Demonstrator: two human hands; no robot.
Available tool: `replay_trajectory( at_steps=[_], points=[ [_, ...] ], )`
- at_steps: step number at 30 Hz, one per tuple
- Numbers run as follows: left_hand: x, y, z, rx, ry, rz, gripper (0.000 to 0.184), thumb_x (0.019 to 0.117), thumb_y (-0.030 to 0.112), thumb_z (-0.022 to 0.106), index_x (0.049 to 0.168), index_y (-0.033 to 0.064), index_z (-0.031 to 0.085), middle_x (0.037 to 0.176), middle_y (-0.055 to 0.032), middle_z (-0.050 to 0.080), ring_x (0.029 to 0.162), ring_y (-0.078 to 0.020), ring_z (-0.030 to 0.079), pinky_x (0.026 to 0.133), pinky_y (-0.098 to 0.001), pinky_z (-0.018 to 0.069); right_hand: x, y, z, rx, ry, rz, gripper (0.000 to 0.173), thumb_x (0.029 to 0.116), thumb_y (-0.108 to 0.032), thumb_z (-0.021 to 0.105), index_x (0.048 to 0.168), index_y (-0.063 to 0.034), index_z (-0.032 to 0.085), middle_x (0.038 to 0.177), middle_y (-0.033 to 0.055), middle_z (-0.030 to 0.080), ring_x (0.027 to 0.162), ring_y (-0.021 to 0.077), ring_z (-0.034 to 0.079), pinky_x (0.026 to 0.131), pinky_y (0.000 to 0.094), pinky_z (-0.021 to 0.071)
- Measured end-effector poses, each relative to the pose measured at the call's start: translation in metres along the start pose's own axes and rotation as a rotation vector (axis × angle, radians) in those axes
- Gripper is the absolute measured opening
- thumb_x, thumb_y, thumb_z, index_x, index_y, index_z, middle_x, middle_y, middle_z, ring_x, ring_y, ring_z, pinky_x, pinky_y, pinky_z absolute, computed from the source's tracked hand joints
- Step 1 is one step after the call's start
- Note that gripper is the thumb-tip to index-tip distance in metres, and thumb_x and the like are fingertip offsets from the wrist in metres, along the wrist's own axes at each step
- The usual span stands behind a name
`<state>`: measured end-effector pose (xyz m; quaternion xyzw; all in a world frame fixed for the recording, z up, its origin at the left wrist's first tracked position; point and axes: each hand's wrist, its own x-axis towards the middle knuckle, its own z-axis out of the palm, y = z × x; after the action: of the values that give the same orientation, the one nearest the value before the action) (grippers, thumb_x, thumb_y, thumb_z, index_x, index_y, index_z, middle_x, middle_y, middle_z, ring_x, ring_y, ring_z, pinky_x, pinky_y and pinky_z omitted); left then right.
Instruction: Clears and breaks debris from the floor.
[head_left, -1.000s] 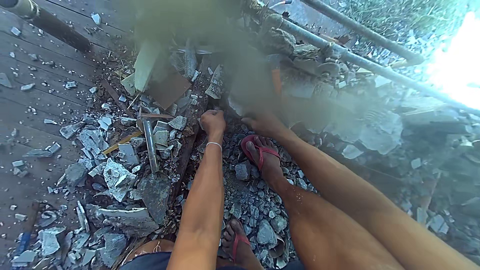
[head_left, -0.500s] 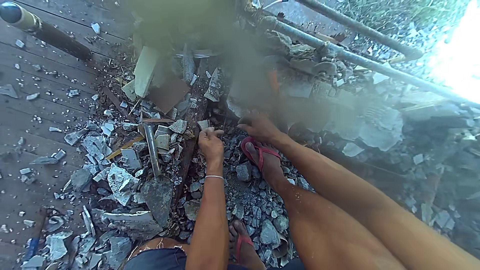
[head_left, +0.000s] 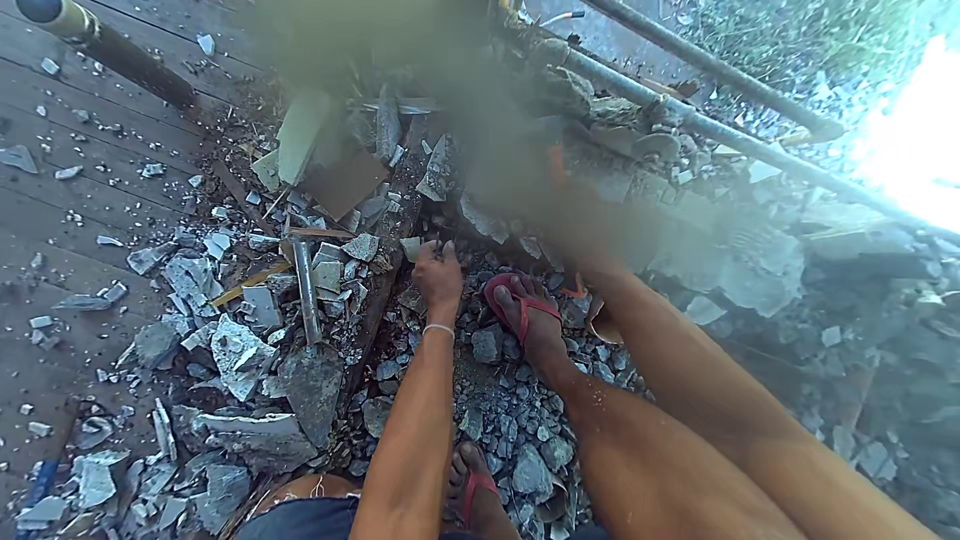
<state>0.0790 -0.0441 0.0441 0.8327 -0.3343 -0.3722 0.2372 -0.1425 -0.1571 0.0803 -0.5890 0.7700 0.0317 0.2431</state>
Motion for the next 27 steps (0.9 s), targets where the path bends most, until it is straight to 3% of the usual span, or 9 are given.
replay_trajectory(
  at_steps=[4,7,10,13,17,21,23,25,27],
  points=[
    [-0.031,-0.009,-0.03,0.093,-0.012,-0.045,0.045,0.1118,0.039,0.037,0.113,0.0045,0.066,0.089,-0.0176,0.07,0.085,-0.0344,0.07,0.078,-0.0579,0.0562,-0.003,-0.007,-0.029,0.195,-0.088,0.103,0.052,0.0929,-0.025,0.067,0.138,-0.0014,0.054,0.122,0.0279,0.063,0.108,0.0448,0.065,0.09,0.0664,0.0524],
    [-0.071,-0.039,-0.039,0.127,-0.005,-0.04,0.04,0.1105,0.025,0.04,0.122,-0.0015,0.068,0.116,-0.022,0.069,0.115,-0.0349,0.066,0.104,-0.051,0.0511,-0.022,0.002,-0.062,0.193,-0.077,0.013,0.037,0.1015,-0.036,0.054,0.121,-0.0063,0.065,0.096,0.02,0.068,0.083,0.0376,0.067,0.072,0.0625,0.0529],
    [-0.107,-0.074,-0.037,0.126,0.019,-0.141,0.042,0.1098,0.023,0.039,0.123,-0.0053,0.067,0.122,-0.0264,0.066,0.12,-0.0387,0.063,0.108,-0.0515,0.0482,-0.063,0.026,-0.082,0.361,-0.186,-0.304,0.043,0.1078,-0.049,0.044,0.119,-0.0124,0.063,0.074,0.0086,0.063,0.054,0.0222,0.062,0.05,0.044,0.0559],
    [-0.113,-0.089,-0.034,0.15,-0.079,-0.207,0.044,0.1106,0.023,0.038,0.131,-0.0062,0.063,0.128,-0.027,0.065,0.125,-0.039,0.061,0.11,-0.0513,0.0465,-0.097,0.013,-0.087,0.333,-0.203,-0.62,0.05,0.1085,-0.052,0.036,0.11,-0.0121,0.066,0.07,0.0,0.06,0.057,0.0128,0.059,0.053,0.0367,0.0543],
    [-0.115,-0.096,-0.032,0.177,-0.161,-0.209,0.045,0.1111,0.025,0.038,0.133,-0.0056,0.062,0.13,-0.0264,0.064,0.126,-0.0378,0.061,0.111,-0.0498,0.0466,-0.109,-0.008,-0.073,0.443,-0.277,-0.699,0.057,0.1095,-0.056,0.029,0.102,-0.0099,0.062,0.064,0.0001,0.057,0.05,0.013,0.056,0.046,0.0349,0.0525],
    [-0.109,-0.092,-0.036,0.162,-0.207,-0.253,0.046,0.111,0.027,0.038,0.135,-0.0035,0.061,0.133,-0.0242,0.063,0.127,-0.0356,0.061,0.111,-0.049,0.0466,-0.124,-0.026,-0.085,0.56,-0.129,-0.699,0.034,0.1064,-0.043,0.052,0.115,-0.011,0.063,0.076,-0.0009,0.065,0.058,0.0113,0.063,0.051,0.0328,0.0565],
    [-0.106,-0.094,-0.034,0.17,-0.23,-0.266,0.046,0.1111,0.028,0.037,0.135,-0.0027,0.061,0.134,-0.0239,0.062,0.128,-0.0351,0.06,0.111,-0.0492,0.0466,-0.122,-0.026,-0.099,0.694,-0.365,-0.708,0.037,0.1036,-0.041,0.06,0.13,-0.0154,0.057,0.098,0.0012,0.069,0.075,0.0131,0.068,0.064,0.0321,0.0622],
    [-0.11,-0.097,-0.029,0.198,-0.232,-0.243,0.045,0.1101,0.027,0.038,0.132,-0.0023,0.063,0.132,-0.0242,0.063,0.126,-0.0363,0.061,0.11,-0.0496,0.0482,-0.115,-0.014,-0.098,0.806,-0.722,-0.654,0.028,0.0998,-0.033,0.065,0.118,-0.0123,0.068,0.094,0.0072,0.072,0.077,0.0201,0.07,0.07,0.0399,0.0624],
    [-0.102,-0.092,-0.027,0.203,-0.216,-0.212,0.043,0.1092,0.026,0.041,0.131,-0.003,0.064,0.132,-0.0263,0.062,0.126,-0.0387,0.06,0.108,-0.0507,0.0489,-0.11,-0.003,-0.09,0.69,-0.669,-0.61,0.023,0.1018,-0.033,0.064,0.102,-0.01,0.07,0.078,0.0016,0.069,0.067,0.0152,0.067,0.066,0.0369,0.0613]
  ],
)
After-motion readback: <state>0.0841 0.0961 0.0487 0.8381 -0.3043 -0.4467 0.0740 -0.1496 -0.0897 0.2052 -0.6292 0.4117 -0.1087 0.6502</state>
